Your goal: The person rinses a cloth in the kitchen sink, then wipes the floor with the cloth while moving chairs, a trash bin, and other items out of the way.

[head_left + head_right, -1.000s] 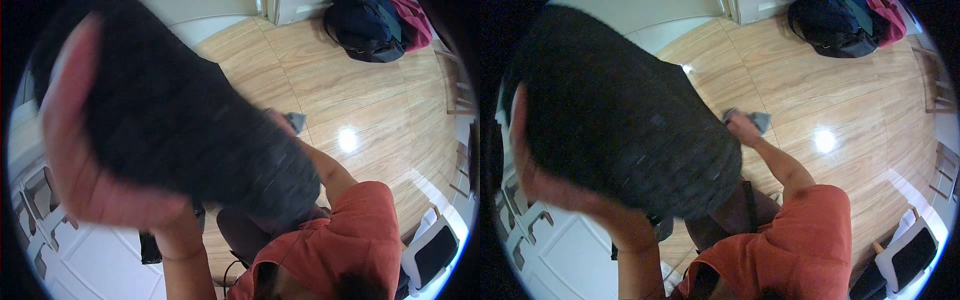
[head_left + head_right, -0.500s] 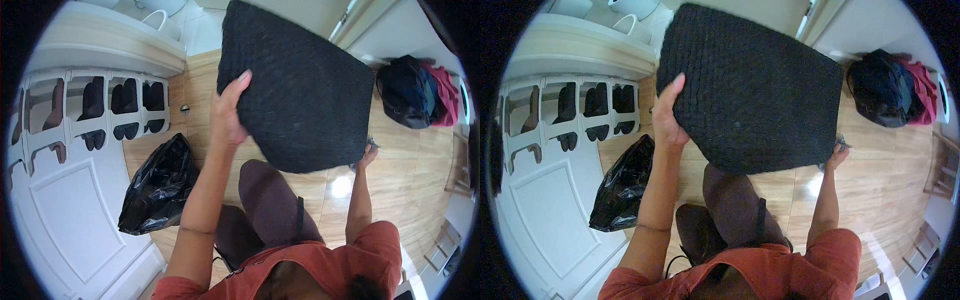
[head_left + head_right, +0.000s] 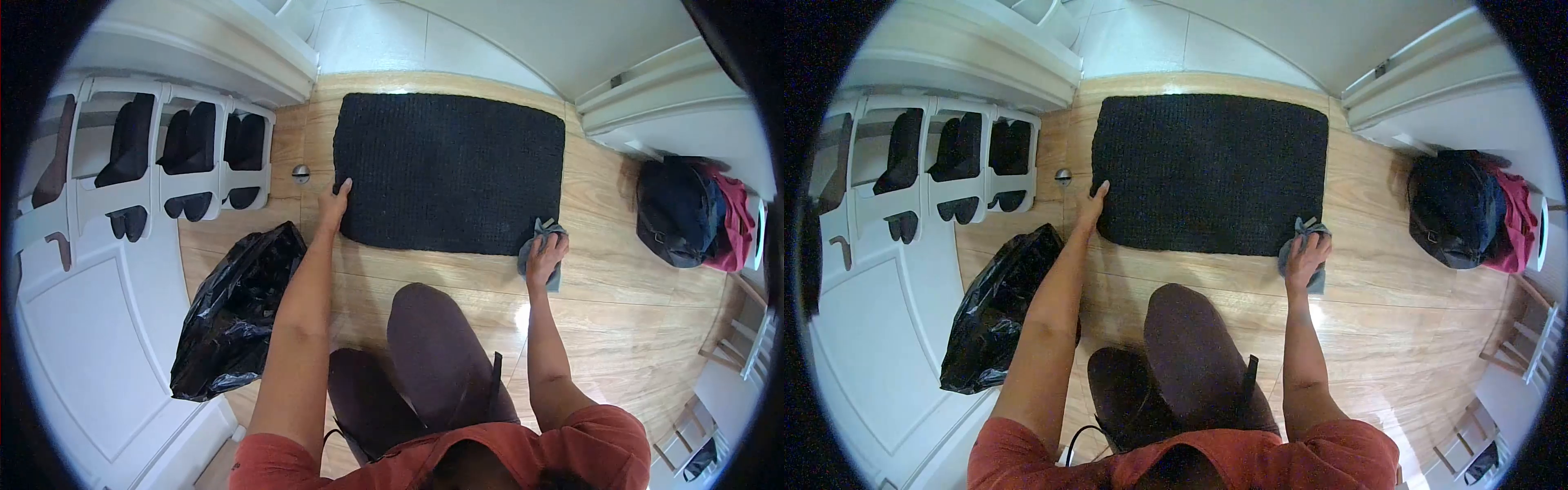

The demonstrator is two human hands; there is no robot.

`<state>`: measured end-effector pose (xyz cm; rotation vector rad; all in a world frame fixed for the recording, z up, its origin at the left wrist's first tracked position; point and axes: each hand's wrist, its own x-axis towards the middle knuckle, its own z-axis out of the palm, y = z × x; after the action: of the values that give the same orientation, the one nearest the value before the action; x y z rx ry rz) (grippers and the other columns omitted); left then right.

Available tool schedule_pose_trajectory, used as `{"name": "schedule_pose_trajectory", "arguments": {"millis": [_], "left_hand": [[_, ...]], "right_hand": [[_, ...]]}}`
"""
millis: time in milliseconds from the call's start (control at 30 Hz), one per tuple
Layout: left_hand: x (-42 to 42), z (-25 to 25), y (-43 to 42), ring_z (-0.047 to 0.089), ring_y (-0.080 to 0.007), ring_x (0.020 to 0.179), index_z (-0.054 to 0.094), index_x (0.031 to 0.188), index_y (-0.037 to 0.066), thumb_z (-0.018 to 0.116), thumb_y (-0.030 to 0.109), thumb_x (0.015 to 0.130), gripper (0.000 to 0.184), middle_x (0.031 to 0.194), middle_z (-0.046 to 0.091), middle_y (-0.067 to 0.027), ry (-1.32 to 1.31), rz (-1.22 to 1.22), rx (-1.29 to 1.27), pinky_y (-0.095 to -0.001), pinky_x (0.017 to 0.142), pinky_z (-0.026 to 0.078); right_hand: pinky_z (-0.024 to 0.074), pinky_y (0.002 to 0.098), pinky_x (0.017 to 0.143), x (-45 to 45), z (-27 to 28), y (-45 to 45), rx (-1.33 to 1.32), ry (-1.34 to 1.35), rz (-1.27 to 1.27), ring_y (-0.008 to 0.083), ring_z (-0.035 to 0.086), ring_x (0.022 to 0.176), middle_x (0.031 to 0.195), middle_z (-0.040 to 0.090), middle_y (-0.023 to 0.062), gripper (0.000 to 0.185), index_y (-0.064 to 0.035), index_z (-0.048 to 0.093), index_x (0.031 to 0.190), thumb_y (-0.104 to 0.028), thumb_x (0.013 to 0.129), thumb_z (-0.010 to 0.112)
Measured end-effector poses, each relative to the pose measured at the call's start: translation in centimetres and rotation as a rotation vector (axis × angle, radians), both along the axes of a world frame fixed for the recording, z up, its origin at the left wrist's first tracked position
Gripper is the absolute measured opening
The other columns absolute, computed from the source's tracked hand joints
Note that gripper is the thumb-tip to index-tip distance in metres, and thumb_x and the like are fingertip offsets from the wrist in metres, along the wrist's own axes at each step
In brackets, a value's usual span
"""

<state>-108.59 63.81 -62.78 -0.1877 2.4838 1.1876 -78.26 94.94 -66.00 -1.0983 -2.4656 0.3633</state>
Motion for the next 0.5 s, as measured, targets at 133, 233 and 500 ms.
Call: {"name": "schedule_pose_trajectory", "arguments": {"millis": [133,233,500], "left_hand": [[-3.1,-4.1,-0.9,0.062,-0.0324,0.097,0.061,0.110,-0.001,0.065,0.038,0.080,0.050,0.103,0.063,-0.0232,0.107,-0.077,-0.077,-0.0376,0.084,0.045],[-3.6,-3.4,-0.3,0.059,-0.0342,0.102,0.056,0.117,-0.001,0.065,0.040,0.079,0.056,0.107,0.060,-0.0253,0.149,-0.071,-0.060,-0.0390,0.088,0.044],[5.8,13.1,-0.7,0.016,-0.0460,0.132,0.028,0.141,0.014,0.074,0.043,0.068,0.091,0.145,0.021,-0.0204,0.512,-0.407,-0.729,-0.0631,0.102,0.016]], "right_hand": [[0.0345,0.0501,0.087,-1.3,0.2,-0.3,0.003,-0.057,-0.011,0.0425,0.042,0.098,0.106,0.043,0.0263,0.020,0.0030,0.048,0.092,-0.010,0.080,0.057],[0.0332,0.0492,0.092,-0.8,-0.2,-0.3,-0.068,-0.047,0.026,0.0429,0.041,0.104,0.111,0.043,0.0270,0.025,0.0038,0.048,0.099,-0.012,0.081,0.057],[0.0307,0.0484,0.095,9.7,-2.0,-1.7,-0.099,-0.092,0.029,0.0424,0.040,0.111,0.119,0.042,0.0291,0.034,0.0052,0.045,0.108,-0.013,0.081,0.056]]}}
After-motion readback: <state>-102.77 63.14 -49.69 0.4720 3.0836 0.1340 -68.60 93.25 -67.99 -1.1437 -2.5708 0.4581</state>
